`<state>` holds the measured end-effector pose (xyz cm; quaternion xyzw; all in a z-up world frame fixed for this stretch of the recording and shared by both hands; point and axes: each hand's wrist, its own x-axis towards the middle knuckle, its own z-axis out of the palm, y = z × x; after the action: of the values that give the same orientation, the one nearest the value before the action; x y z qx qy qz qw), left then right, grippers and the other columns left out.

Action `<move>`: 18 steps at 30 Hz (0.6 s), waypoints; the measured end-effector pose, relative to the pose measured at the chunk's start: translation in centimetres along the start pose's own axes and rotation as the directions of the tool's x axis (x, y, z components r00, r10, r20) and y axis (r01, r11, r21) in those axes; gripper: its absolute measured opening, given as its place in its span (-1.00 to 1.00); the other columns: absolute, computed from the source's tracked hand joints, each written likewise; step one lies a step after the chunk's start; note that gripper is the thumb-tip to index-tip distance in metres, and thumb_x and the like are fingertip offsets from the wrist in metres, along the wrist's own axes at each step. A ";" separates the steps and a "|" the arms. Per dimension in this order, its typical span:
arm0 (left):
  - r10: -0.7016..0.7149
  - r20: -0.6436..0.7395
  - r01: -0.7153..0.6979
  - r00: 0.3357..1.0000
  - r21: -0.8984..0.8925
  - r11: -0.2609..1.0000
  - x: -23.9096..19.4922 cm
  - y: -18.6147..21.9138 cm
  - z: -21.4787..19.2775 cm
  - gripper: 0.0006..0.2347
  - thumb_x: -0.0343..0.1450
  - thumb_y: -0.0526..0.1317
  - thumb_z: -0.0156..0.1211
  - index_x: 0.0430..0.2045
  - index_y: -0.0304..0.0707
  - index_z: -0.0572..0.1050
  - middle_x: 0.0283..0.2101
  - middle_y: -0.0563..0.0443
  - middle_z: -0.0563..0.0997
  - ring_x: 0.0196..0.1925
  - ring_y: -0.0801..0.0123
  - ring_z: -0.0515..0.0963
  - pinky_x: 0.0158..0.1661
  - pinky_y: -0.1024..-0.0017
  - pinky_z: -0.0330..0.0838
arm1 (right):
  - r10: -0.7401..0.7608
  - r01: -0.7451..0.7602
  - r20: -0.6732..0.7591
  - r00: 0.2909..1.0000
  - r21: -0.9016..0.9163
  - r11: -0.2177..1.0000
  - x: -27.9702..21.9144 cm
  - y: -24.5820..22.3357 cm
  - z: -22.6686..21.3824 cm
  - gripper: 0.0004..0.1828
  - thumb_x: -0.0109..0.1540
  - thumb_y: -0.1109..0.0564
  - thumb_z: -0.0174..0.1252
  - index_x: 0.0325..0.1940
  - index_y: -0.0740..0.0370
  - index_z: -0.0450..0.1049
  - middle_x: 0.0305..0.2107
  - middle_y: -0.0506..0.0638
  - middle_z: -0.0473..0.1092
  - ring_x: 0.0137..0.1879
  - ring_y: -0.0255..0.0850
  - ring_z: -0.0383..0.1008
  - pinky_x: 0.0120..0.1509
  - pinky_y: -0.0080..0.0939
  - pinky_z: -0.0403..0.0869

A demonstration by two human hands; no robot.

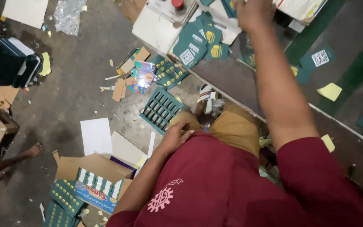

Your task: The person checks, folds, and stacks small green printed cardstock boxes or covers in a print shop.

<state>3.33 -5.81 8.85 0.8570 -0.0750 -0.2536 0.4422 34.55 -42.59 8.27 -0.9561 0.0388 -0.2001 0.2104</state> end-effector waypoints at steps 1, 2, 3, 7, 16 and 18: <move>0.002 0.005 -0.002 1.000 0.002 1.000 0.7 -0.5 -0.2 -0.63 0.39 -0.09 0.29 -0.02 -0.35 0.50 -0.09 -0.25 0.67 -0.08 0.02 0.73 -0.11 0.23 0.62 | 0.005 -0.005 -0.001 1.000 -0.002 1.000 0.0 -1.1 -1.0 -0.65 0.39 -0.07 0.25 -0.07 0.31 0.59 -0.23 0.37 0.51 -0.11 0.35 0.51 -0.09 0.38 0.41; 0.030 0.010 -0.030 0.999 0.008 1.000 1.3 -1.0 -0.3 -0.65 0.40 -0.09 0.29 -0.05 -0.36 0.51 -0.10 -0.25 0.68 -0.10 0.04 0.73 -0.11 0.24 0.62 | 0.010 -0.010 0.001 1.000 0.026 1.000 -0.2 -2.2 -2.0 -0.58 0.28 -0.11 0.35 -0.03 0.30 0.59 -0.19 0.35 0.50 -0.04 0.38 0.46 -0.07 0.44 0.37; 0.059 0.016 -0.059 0.998 0.014 0.998 1.9 -1.6 -0.4 -0.67 0.41 -0.10 0.30 -0.07 -0.37 0.52 -0.11 -0.25 0.69 -0.11 0.05 0.74 -0.11 0.25 0.62 | 0.015 -0.015 0.003 1.000 0.054 0.998 -0.4 -3.3 -2.8 -0.47 0.16 -0.16 0.44 0.00 0.29 0.59 -0.15 0.34 0.49 0.03 0.42 0.42 -0.05 0.51 0.33; 0.198 0.051 -0.200 0.979 0.040 0.979 5.2 1.4 -2.3 -0.67 0.44 -0.12 0.30 -0.02 -0.38 0.52 -0.13 -0.28 0.69 -0.12 0.03 0.71 -0.11 0.25 0.58 | 0.075 -0.074 0.043 0.996 -0.034 0.997 -0.5 -3.0 -1.3 -0.43 0.14 -0.21 0.52 0.00 0.24 0.58 -0.04 0.25 0.42 0.10 0.25 0.39 0.05 0.32 0.34; 0.075 0.157 -0.062 0.985 -0.091 0.994 12.1 8.8 -6.3 -0.62 0.41 -0.09 0.28 0.05 -0.31 0.49 -0.05 -0.21 0.66 -0.28 0.04 0.68 -0.20 0.26 0.55 | 0.278 -0.284 0.269 0.922 -0.018 0.959 0.6 -1.1 -0.4 -0.23 -0.02 -0.18 0.62 0.07 0.20 0.42 -0.10 0.14 0.47 0.06 0.13 0.48 0.13 0.19 0.38; 0.346 0.111 -0.327 0.932 -0.159 0.932 13.3 7.3 -5.8 -0.65 0.46 -0.11 0.29 0.04 -0.35 0.52 -0.09 -0.22 0.69 -0.11 0.12 0.71 -0.07 0.31 0.56 | 0.195 -0.212 0.233 0.953 0.052 0.976 0.7 -0.7 -0.6 -0.19 -0.06 -0.18 0.66 0.08 0.23 0.45 -0.09 0.19 0.47 0.05 0.16 0.48 0.08 0.12 0.42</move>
<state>18.37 -10.75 12.55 0.7795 -0.2336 -0.2366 0.5309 34.99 -42.31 9.29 -0.9549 0.1053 -0.0681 0.2693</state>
